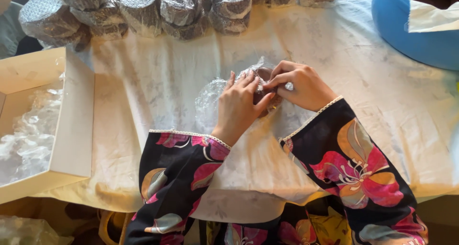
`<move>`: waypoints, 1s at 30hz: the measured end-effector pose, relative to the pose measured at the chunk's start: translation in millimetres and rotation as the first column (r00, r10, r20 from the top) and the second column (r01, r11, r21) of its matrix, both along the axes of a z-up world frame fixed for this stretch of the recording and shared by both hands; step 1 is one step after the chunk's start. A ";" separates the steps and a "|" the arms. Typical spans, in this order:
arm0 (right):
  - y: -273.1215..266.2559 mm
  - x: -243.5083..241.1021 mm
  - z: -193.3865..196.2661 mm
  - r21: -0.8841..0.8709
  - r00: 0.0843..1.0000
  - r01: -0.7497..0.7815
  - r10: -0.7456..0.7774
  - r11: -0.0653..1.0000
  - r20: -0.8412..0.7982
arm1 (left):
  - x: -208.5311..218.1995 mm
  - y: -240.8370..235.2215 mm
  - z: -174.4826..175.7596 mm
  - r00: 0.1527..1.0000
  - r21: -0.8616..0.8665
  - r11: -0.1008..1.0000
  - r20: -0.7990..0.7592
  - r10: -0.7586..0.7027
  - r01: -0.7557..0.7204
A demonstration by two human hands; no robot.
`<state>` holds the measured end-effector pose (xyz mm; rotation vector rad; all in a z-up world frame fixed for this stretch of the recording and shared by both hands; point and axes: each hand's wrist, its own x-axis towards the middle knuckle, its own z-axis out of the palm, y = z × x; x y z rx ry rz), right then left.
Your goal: The person wraps a small brown ceramic bowl with bubble wrap and secures it with clear tape. They repeat this process for a second bowl, placing the wrapped items on a table alongside other wrapped stacks.
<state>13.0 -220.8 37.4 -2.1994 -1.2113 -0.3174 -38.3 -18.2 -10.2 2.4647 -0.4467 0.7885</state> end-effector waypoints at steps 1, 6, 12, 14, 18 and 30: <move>-1.0 0.5 -0.1 0.009 0.999 0.015 -0.014 1.000 -0.046 | -0.2 -0.6 -2.3 1.000 0.020 1.000 0.029 -0.001 0.000; -1.4 1.3 -1.2 0.008 0.999 0.019 -0.018 1.000 -0.045 | 0.2 -2.7 -8.8 0.997 0.093 0.996 0.076 -0.011 0.004; -1.0 0.3 0.1 0.021 0.999 0.037 -0.037 0.999 -0.011 | 0.4 -5.0 -7.5 0.993 0.185 0.983 0.119 -0.018 -0.004; -4.7 -1.7 5.1 0.059 1.000 -0.019 0.019 0.998 0.007 | -1.5 -5.1 -4.6 0.994 0.183 0.983 0.105 -0.019 -0.001; -59.6 -19.5 45.9 0.095 0.971 0.178 -0.190 0.979 0.143 | 0.9 -4.1 -7.6 0.991 0.194 0.981 0.128 -0.037 0.011; -491.4 -136.1 16.0 0.244 0.522 0.826 -0.853 0.508 0.010 | 0.2 -4.4 -6.9 0.979 0.278 0.959 0.175 -0.106 0.055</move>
